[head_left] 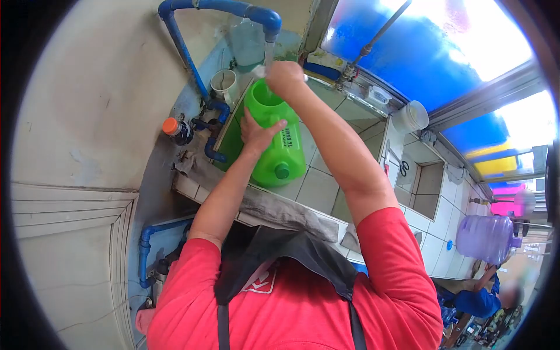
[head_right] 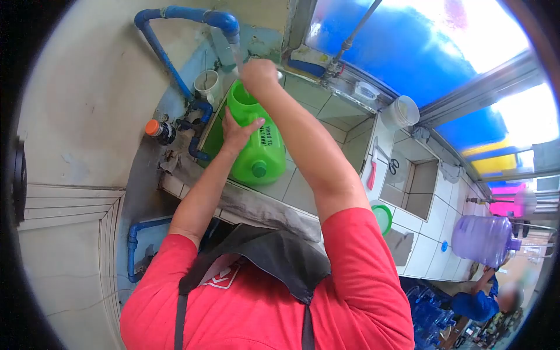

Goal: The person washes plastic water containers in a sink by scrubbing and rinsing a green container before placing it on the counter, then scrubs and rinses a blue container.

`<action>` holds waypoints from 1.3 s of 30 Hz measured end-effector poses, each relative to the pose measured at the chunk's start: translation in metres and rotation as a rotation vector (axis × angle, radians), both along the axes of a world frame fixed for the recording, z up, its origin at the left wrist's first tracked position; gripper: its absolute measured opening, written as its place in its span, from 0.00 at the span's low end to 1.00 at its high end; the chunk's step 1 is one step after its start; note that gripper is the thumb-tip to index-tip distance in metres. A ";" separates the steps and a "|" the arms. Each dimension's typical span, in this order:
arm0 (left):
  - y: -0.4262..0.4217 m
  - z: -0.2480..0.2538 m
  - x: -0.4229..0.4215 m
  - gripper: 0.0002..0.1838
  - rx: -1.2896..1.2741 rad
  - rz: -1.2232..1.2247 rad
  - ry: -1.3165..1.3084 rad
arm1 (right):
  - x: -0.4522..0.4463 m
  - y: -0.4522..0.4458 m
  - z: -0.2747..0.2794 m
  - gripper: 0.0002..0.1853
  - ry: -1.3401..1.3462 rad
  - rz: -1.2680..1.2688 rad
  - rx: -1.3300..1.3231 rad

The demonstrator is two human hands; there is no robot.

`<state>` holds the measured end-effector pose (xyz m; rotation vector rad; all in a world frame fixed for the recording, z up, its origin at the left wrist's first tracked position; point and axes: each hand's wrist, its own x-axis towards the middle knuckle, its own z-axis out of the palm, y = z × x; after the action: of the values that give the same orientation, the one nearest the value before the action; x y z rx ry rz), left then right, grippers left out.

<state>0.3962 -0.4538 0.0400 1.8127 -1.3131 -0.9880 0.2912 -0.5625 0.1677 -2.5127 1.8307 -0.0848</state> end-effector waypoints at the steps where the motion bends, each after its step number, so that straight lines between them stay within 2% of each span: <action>1: 0.000 -0.003 0.000 0.74 0.002 0.001 0.000 | 0.011 0.004 0.005 0.08 0.000 0.001 0.002; 3: 0.000 -0.010 -0.001 0.70 -0.117 0.027 -0.053 | 0.027 0.015 0.020 0.08 0.054 0.187 -0.031; 4: 0.000 -0.012 0.002 0.70 -0.112 0.008 -0.056 | 0.034 0.027 0.035 0.08 0.037 0.172 0.014; 7: -0.008 -0.016 0.008 0.57 -0.306 -0.090 0.093 | 0.025 0.060 0.057 0.10 0.044 0.136 0.076; 9: -0.014 -0.016 0.011 0.52 -0.302 -0.117 0.196 | -0.003 0.069 0.029 0.07 -0.145 0.065 -0.034; 10: -0.020 -0.015 0.013 0.51 -0.263 -0.141 0.280 | -0.023 0.079 0.008 0.05 -0.305 0.002 -0.261; 12: -0.030 -0.011 0.022 0.50 -0.161 -0.221 0.465 | -0.077 0.114 -0.010 0.04 -0.478 -0.175 -0.332; 13: -0.032 0.007 0.025 0.50 -0.156 -0.245 0.468 | -0.104 0.129 -0.023 0.04 -0.514 -0.304 -0.357; 14: -0.034 0.033 0.028 0.49 -0.066 -0.350 0.376 | -0.132 0.144 -0.040 0.03 -0.554 -0.431 -0.382; 15: -0.040 0.046 0.030 0.48 0.019 -0.449 0.281 | -0.164 0.159 -0.058 0.04 -0.477 -0.511 -0.462; 16: -0.050 0.044 0.034 0.48 0.020 -0.464 0.276 | -0.193 0.178 -0.069 0.05 -0.485 -0.607 -0.530; 18: -0.071 0.039 0.038 0.46 -0.410 -0.395 -0.689 | -0.248 0.213 -0.084 0.06 -0.293 -0.733 -0.545; 19: -0.072 0.051 0.029 0.46 -0.415 -0.409 -0.692 | -0.279 0.225 -0.103 0.06 -0.153 -0.778 -0.551; 20: -0.071 0.074 0.016 0.44 -0.474 -0.488 -0.810 | -0.306 0.240 -0.113 0.07 -0.031 -0.696 -0.533; 21: -0.072 0.088 0.006 0.42 -0.535 -0.564 -0.928 | -0.325 0.248 -0.123 0.09 -0.157 -0.790 -0.585; 22: -0.075 0.088 -0.002 0.42 -0.543 -0.573 -0.933 | -0.339 0.255 -0.128 0.10 -0.286 -0.881 -0.638; 23: -0.078 0.085 -0.009 0.37 -0.546 -0.618 -0.877 | -0.354 0.262 -0.132 0.10 -0.290 -0.890 -0.642; 24: -0.080 0.082 -0.015 0.33 -0.548 -0.661 -0.822 | -0.368 0.268 -0.134 0.14 -0.318 -0.930 -0.607; 25: -0.079 0.078 -0.019 0.33 -0.553 -0.665 -0.826 | -0.382 0.272 -0.137 0.19 -0.347 -0.968 -0.571; 26: -0.078 0.075 -0.023 0.30 -0.358 -0.687 -0.862 | -0.400 0.273 -0.160 0.26 -0.250 -1.055 -0.703; 27: -0.077 0.070 -0.026 0.29 -0.159 -0.705 -0.893 | -0.410 0.275 -0.160 0.26 -0.253 -1.063 -0.702; 29: -0.080 0.061 -0.021 0.29 -0.228 -0.701 -0.879 | -0.423 0.278 -0.162 0.29 -0.882 -1.179 -0.230; 30: -0.081 0.059 -0.019 0.29 -0.293 -0.689 -0.858 | -0.421 0.281 -0.157 0.29 -0.884 -1.183 -0.227; 32: -0.080 0.061 -0.017 0.28 -0.283 -0.683 -0.862 | -0.411 0.281 -0.136 0.30 -1.122 -1.310 0.044; 36: -0.075 0.062 -0.017 0.28 -0.336 -0.629 -0.822 | -0.408 0.279 -0.157 0.29 -0.982 -1.195 -0.120; 38: -0.075 0.063 -0.020 0.28 -0.311 -0.634 -0.839 | -0.390 0.278 -0.160 0.27 -0.748 -1.339 -0.189; 39: -0.075 0.064 -0.021 0.28 -0.285 -0.637 -0.851 | -0.379 0.277 -0.160 0.27 -0.752 -1.343 -0.187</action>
<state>0.3755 -0.5293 0.1037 1.6547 -2.5042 -0.2308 -0.0875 -0.2854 0.0079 -0.6177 2.6277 -1.0270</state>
